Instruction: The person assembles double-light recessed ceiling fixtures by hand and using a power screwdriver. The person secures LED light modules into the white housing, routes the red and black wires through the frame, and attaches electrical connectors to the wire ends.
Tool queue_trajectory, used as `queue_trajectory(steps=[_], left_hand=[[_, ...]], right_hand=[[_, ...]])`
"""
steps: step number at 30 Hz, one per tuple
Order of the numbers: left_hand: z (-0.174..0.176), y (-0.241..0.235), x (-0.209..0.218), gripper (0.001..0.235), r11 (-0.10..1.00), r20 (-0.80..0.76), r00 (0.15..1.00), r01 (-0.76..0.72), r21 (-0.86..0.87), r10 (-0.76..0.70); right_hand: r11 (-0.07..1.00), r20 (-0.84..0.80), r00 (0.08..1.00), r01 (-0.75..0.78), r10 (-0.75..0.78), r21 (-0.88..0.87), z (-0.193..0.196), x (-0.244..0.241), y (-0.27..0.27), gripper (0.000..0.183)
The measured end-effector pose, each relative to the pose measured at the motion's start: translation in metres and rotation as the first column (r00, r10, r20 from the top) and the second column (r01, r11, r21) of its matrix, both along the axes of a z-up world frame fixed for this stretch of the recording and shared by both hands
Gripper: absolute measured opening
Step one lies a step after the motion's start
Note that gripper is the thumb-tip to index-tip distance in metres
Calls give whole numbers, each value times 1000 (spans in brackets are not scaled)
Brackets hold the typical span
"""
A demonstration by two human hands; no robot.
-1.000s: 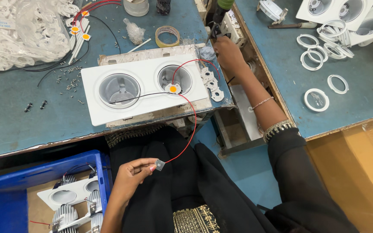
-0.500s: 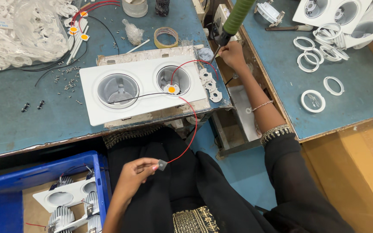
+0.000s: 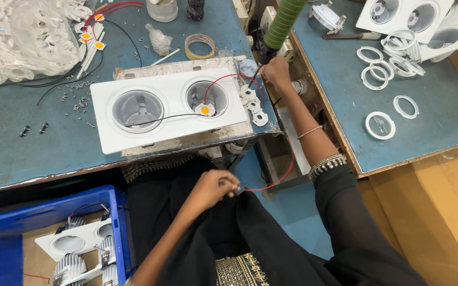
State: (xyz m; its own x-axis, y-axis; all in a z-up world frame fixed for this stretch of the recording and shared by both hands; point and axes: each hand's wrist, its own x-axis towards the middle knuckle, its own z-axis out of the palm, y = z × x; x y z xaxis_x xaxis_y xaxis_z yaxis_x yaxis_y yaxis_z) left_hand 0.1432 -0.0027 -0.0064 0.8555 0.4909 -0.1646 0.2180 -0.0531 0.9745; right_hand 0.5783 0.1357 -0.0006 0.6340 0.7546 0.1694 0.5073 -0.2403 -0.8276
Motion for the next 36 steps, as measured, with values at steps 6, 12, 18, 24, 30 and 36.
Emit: queue_trajectory(steps=[6,12,18,24,30,36], left_hand=[[-1,19,72,19,999,4,999,32,6,-32],[-23,45,131,23,991,259,966,55,-121,-22],[-24,55,166,31,932,300,946,-9,-361,126],[-37,61,200,33,880,335,902,-91,-467,271],[-38,66,218,35,843,355,862,-140,-519,362],[-11,50,216,37,837,358,846,-170,-520,395]], right_hand=[[998,-429,902,57,-54,-5,-14,2,1,10],[995,-645,763,25,44,97,-26,12,-4,11],[980,-607,785,-1,124,200,-12,15,-22,13],[950,-620,747,-49,240,309,23,7,-60,14],[892,-550,783,-12,290,452,70,-37,-149,14],[886,-435,899,159,52,436,52,-106,-228,13]])
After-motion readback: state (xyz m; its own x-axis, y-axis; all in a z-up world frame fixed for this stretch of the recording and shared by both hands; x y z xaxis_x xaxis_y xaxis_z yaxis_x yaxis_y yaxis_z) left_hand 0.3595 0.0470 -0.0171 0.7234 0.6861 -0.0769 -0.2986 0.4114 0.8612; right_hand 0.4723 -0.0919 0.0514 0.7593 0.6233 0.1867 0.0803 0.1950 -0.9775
